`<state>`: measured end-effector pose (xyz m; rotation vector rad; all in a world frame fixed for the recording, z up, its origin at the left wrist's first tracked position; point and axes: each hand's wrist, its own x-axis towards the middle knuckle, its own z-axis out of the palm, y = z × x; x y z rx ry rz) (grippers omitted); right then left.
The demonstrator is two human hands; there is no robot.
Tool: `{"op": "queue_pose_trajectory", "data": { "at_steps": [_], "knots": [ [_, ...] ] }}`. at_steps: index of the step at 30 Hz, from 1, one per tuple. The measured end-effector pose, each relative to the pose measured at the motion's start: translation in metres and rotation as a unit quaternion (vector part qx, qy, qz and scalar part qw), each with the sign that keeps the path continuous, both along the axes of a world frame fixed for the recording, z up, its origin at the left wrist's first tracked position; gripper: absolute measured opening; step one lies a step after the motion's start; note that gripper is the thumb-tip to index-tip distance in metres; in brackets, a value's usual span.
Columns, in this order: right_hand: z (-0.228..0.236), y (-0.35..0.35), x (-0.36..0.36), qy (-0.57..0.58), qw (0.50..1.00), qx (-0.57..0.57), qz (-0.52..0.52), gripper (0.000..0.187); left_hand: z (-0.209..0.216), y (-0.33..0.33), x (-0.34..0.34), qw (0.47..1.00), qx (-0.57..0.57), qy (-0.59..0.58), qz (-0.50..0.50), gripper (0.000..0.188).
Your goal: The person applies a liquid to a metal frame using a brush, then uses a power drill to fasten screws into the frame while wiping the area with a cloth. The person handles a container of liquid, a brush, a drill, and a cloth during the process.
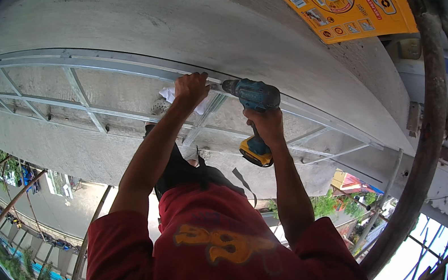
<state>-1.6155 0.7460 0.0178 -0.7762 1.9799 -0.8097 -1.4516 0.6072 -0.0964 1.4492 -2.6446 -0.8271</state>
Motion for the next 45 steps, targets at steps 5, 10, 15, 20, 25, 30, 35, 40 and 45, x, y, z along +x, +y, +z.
{"op": "queue_pose_trajectory", "data": {
  "at_steps": [5, 10, 15, 20, 25, 30, 35, 40, 45],
  "knots": [
    [0.0, 0.015, 0.007, -0.035, 0.996, -0.008, -0.077, 0.025, -0.013, -0.013, -0.014, 0.995, -0.062, -0.051, -0.062, 0.016],
    [0.007, 0.021, 0.014, -0.065, 0.99, -0.049, -0.117, 0.025, -0.037, -0.015, -0.019, 0.992, -0.084, -0.01, -0.091, 0.013],
    [0.004, 0.028, 0.023, -0.112, 0.977, -0.099, -0.152, 0.026, -0.037, -0.008, -0.008, 0.991, -0.106, 0.007, -0.084, 0.012],
    [0.013, 0.029, 0.034, -0.08, 0.979, -0.133, -0.136, 0.035, -0.013, -0.015, -0.016, 0.999, -0.015, 0.022, -0.017, 0.017],
    [-0.002, 0.057, 0.025, -0.114, 0.975, -0.141, -0.128, 0.029, 0.012, -0.018, 0.015, 0.947, 0.187, 0.218, 0.141, 0.039],
    [0.025, 0.07, 0.034, -0.048, 0.974, -0.216, -0.056, 0.031, 0.071, 0.002, 0.075, 0.691, 0.459, 0.504, 0.239, 0.021],
    [0.049, 0.055, 0.047, 0.009, 0.956, -0.292, 0.005, 0.032, 0.106, 0.003, 0.087, 0.614, 0.453, 0.611, 0.212, 0.021],
    [0.057, 0.04, 0.062, -0.077, 0.966, -0.247, -0.006, 0.017, 0.127, 0.007, 0.082, 0.362, 0.559, 0.729, 0.159, 0.028],
    [0.069, 0.024, 0.069, 0.093, 0.925, -0.353, 0.105, 0.008, 0.123, 0.018, 0.076, 0.416, 0.509, 0.724, 0.21, 0.034]
  ]
}}
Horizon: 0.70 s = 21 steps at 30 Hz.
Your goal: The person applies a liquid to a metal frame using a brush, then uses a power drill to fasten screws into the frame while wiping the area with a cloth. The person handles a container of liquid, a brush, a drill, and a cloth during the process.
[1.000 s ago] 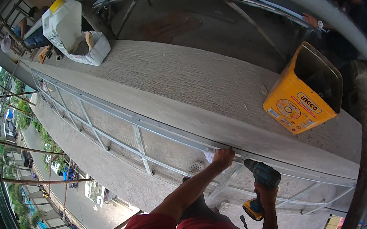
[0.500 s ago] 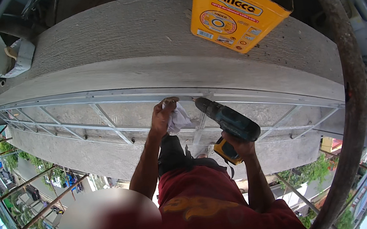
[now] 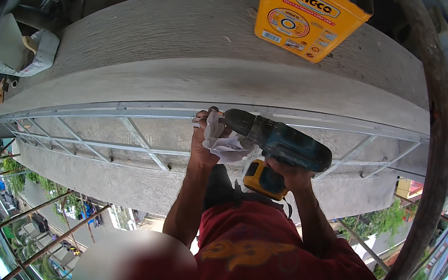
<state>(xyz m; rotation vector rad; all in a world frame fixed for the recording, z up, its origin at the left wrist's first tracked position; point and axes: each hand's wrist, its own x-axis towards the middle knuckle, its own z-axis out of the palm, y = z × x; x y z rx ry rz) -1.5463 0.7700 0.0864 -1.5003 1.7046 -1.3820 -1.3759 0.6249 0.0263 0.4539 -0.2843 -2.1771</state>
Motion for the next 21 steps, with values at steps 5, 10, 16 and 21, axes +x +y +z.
{"op": "queue_pose_trajectory", "data": {
  "at_steps": [5, 10, 16, 21],
  "knots": [
    [-0.001, -0.002, -0.012, 0.169, 0.982, -0.076, 0.026, 0.009, 0.015, -0.011, -0.004, 0.957, -0.205, -0.196, 0.064, 0.027],
    [-0.003, -0.002, -0.006, 0.021, 0.999, -0.017, 0.029, 0.012, 0.04, -0.007, -0.011, 0.99, -0.073, -0.091, 0.074, 0.028],
    [-0.009, 0.002, -0.012, 0.158, 0.985, -0.063, 0.042, 0.019, 0.031, -0.004, -0.009, 0.996, -0.034, -0.028, 0.076, 0.027],
    [-0.009, 0.003, -0.015, 0.179, 0.98, -0.074, 0.053, 0.019, 0.027, -0.006, -0.001, 0.992, -0.082, -0.078, 0.047, 0.022]
  ]
}}
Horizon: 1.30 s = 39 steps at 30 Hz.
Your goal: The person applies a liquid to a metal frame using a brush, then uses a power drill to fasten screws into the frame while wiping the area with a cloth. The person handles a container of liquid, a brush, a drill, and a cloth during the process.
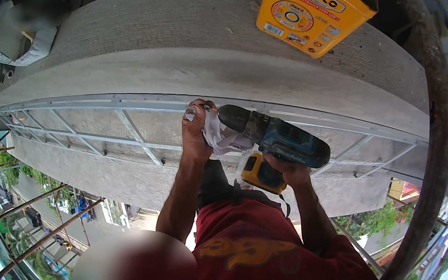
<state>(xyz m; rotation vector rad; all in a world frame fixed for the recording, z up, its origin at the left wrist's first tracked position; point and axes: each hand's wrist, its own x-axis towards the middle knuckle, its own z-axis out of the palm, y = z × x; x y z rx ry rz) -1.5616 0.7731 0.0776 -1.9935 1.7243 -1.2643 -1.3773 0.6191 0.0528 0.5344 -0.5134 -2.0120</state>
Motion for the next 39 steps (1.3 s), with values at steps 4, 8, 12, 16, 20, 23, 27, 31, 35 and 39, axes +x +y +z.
{"op": "queue_pose_trajectory", "data": {
  "at_steps": [4, 8, 12, 16, 20, 23, 27, 31, 35, 39],
  "knots": [
    [-0.003, 0.005, 0.003, -0.077, 0.996, 0.038, -0.012, 0.019, -0.001, -0.001, 0.005, 1.0, 0.0, -0.004, -0.007, 0.021],
    [-0.003, 0.007, 0.009, -0.204, 0.971, 0.119, -0.043, 0.018, 0.001, 0.0, 0.001, 0.999, 0.008, -0.029, 0.013, 0.02],
    [-0.01, 0.01, 0.005, -0.03, 0.998, 0.052, -0.025, 0.014, -0.002, 0.002, -0.003, 0.999, 0.019, -0.045, 0.014, 0.019],
    [-0.004, 0.01, 0.015, -0.327, 0.93, 0.157, -0.064, 0.013, 0.0, -0.001, -0.007, 0.996, 0.056, -0.063, -0.035, 0.021],
    [-0.019, 0.016, 0.014, -0.378, 0.912, 0.155, -0.043, 0.01, -0.005, 0.006, -0.016, 0.992, 0.095, -0.063, -0.059, 0.024],
    [-0.044, 0.024, 0.005, -0.375, 0.913, 0.156, -0.028, 0.018, -0.016, 0.022, -0.018, 0.993, 0.102, -0.015, -0.059, 0.043],
    [-0.035, 0.015, 0.008, -0.615, 0.77, 0.16, -0.045, 0.049, -0.047, 0.05, 0.004, 0.986, 0.159, 0.047, -0.026, 0.062],
    [-0.033, 0.02, -0.012, -0.555, 0.809, 0.181, -0.069, 0.055, -0.141, 0.067, 0.057, 0.974, 0.221, 0.042, 0.003, 0.058],
    [-0.035, 0.011, -0.026, -0.503, 0.83, 0.226, -0.085, 0.055, -0.235, 0.062, 0.042, 0.948, 0.315, -0.012, 0.049, 0.05],
    [-0.041, -0.012, -0.023, -0.462, 0.832, 0.3, -0.066, 0.053, -0.308, 0.045, -0.016, 0.93, 0.32, 0.129, 0.127, 0.047]
  ]
}}
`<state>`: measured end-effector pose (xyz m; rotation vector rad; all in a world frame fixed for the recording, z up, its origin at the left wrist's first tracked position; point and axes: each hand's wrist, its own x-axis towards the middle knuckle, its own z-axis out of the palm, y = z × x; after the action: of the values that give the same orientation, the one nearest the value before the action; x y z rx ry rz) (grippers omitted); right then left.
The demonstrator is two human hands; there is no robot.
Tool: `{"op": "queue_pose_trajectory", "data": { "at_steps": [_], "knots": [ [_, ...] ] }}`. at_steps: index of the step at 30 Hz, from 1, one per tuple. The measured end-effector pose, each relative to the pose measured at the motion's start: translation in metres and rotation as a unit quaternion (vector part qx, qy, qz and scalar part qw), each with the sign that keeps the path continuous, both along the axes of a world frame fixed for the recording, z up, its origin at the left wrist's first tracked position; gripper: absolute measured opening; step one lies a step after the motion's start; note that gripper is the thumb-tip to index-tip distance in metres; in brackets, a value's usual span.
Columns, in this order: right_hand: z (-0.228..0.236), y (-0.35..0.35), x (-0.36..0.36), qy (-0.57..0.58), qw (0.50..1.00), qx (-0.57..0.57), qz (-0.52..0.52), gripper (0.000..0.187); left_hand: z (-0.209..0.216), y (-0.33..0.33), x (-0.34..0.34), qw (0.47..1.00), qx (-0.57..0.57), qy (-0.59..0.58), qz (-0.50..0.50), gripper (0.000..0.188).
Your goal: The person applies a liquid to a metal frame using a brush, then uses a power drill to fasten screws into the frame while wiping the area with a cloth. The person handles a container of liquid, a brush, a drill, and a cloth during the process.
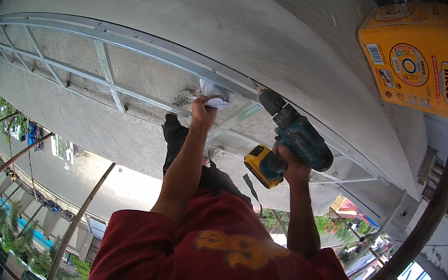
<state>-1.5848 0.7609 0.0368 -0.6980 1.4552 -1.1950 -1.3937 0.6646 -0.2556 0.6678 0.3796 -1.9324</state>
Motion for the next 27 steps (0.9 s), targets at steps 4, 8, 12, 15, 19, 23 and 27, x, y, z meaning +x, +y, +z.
{"op": "queue_pose_trajectory", "data": {
  "at_steps": [4, 8, 12, 15, 19, 23, 27],
  "knots": [
    [-0.009, -0.011, -0.006, 0.146, 0.989, 0.03, 0.011, 0.034, 0.083, -0.009, -0.016, 0.976, -0.106, 0.175, 0.076, 0.059],
    [-0.019, -0.045, -0.005, 0.092, 0.992, 0.076, 0.045, 0.022, 0.065, 0.007, -0.018, 0.995, -0.099, 0.018, -0.023, 0.053],
    [-0.023, -0.08, -0.002, 0.21, 0.963, 0.106, 0.131, 0.024, 0.051, -0.026, -0.044, 0.994, -0.088, -0.065, 0.007, 0.042],
    [-0.018, -0.1, 0.009, 0.306, 0.924, 0.149, 0.173, 0.024, 0.053, -0.033, -0.07, 0.989, -0.096, -0.09, 0.068, 0.03],
    [-0.019, -0.12, 0.017, 0.341, 0.895, 0.153, 0.244, 0.023, 0.04, -0.033, -0.092, 0.981, -0.026, -0.147, 0.127, 0.023],
    [-0.02, -0.137, 0.034, 0.348, 0.883, 0.131, 0.285, 0.023, 0.028, -0.027, -0.097, 0.982, -0.016, -0.148, 0.118, 0.02],
    [-0.023, -0.14, 0.032, 0.373, 0.864, 0.067, 0.331, 0.024, 0.045, -0.035, -0.101, 0.973, 0.039, -0.168, 0.151, 0.019]
  ]
}}
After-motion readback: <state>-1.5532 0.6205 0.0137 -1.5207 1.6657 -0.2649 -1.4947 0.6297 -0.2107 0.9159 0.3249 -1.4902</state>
